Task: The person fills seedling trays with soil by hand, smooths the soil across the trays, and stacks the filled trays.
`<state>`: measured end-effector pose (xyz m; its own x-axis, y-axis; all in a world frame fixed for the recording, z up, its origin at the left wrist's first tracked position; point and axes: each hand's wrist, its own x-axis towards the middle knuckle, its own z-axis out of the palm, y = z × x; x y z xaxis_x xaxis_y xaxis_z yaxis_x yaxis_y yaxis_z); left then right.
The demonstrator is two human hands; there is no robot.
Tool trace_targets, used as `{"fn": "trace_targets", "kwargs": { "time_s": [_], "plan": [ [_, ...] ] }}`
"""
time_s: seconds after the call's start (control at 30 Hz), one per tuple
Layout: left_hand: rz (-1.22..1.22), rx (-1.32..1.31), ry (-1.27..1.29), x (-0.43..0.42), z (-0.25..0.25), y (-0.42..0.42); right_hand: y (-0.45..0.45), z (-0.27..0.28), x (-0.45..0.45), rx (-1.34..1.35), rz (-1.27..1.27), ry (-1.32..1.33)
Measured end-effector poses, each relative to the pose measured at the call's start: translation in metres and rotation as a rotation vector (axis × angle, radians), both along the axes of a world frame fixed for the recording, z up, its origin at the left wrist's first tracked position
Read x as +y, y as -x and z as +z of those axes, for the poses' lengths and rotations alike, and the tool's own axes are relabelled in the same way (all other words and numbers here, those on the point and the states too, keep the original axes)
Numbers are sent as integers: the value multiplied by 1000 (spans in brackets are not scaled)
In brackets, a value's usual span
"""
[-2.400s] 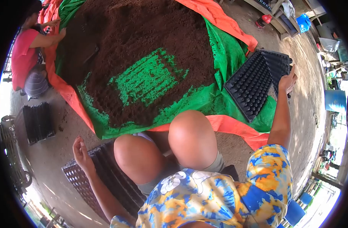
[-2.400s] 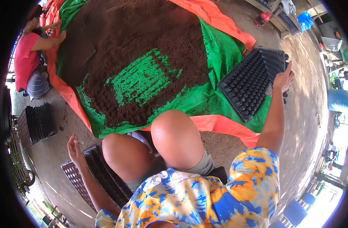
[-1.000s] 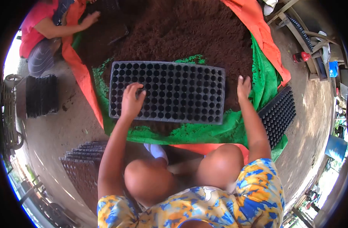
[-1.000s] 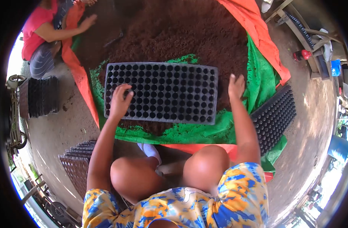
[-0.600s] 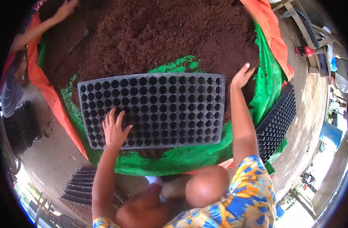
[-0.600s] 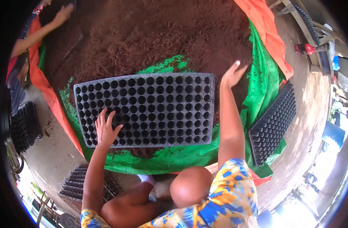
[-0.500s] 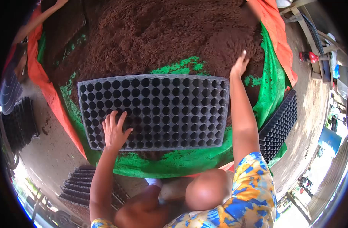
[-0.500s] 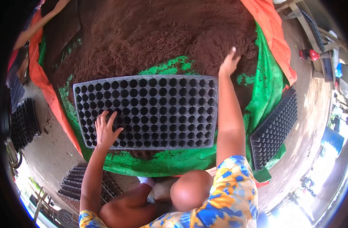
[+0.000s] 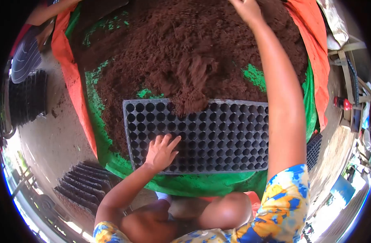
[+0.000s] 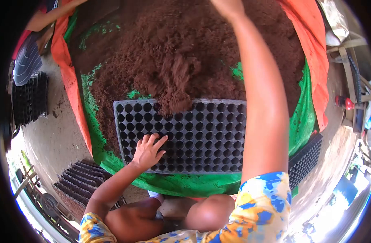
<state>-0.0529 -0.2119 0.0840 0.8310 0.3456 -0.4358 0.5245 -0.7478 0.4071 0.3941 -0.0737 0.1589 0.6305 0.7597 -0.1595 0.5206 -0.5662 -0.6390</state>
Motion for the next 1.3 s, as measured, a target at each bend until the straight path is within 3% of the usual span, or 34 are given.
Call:
{"fn": "trace_targets", "kwargs": {
  "time_s": [0.07, 0.17, 0.27, 0.37, 0.43, 0.5, 0.53, 0.57, 0.63, 0.7, 0.73, 0.8, 0.87, 0.93, 1.0, 1.03, 1.07, 1.1, 1.13, 1.2, 1.23, 1.27, 1.3],
  "plan": [
    [24, 4, -21, 4, 1, 7, -3, 6, 27, 149, -108, -48],
    [92, -43, -24, 10, -2, 17, 38, 2, 35, 330, -237, 93],
    [176, -218, -55, 17, 7, 12, 27, -97, 20, 397, -133, -113],
    [284, -419, -100, 43, 14, -10, 55, -119, -8, 540, 79, 156],
    [405, -505, -122, 68, 17, -20, 55, -107, -21, 484, 305, 174],
    [544, -563, -147, 95, 20, -15, 53, -47, -18, 356, 482, 154],
    [632, -587, -156, 104, 19, -7, 12, -53, -5, -300, 406, -265],
    [700, -597, -145, 111, 13, 7, -24, -24, -2, -423, 219, -341],
    [909, -612, -39, 122, 2, 33, -109, -13, -4, 95, 7, -376],
    [1179, -719, 172, 126, -6, 50, -104, -32, -8, 382, -385, -359],
    [1249, -640, 157, 127, -5, 56, -96, -46, -14, 529, -580, -339],
    [1279, -752, 182, 135, -23, 67, -60, -80, -22, 996, -357, -328],
    [1207, -795, 149, 145, -26, 46, -10, -140, -33, 673, -381, -117],
    [1122, -723, 82, 160, -24, 17, 50, -111, -30, 619, -211, 56],
    [1013, -828, -73, 191, -37, -7, 69, -99, -47, 557, 68, 189],
    [1018, -854, -160, 210, -47, -12, 53, -103, -57, 722, 328, 80],
    [1060, -802, -233, 227, -54, -14, 50, -58, -63, 670, 280, 90],
    [1193, -874, -169, 245, -69, -9, 21, -58, -74, 621, 135, -241],
    [1329, -946, -106, 257, -86, -8, -4, -53, -87, 109, -128, -448],
    [1540, -1080, 141, 259, -104, -20, -74, -97, -129, 303, -537, -788],
    [1639, -1145, 269, 255, -107, -28, -91, -133, -147, 371, -739, -800],
    [1599, -1140, 285, 243, -100, -45, -33, -102, -134, 636, -836, -750],
    [1569, -1134, 379, 234, -102, -59, -42, -138, -139, 704, -861, -639]
  ]
}}
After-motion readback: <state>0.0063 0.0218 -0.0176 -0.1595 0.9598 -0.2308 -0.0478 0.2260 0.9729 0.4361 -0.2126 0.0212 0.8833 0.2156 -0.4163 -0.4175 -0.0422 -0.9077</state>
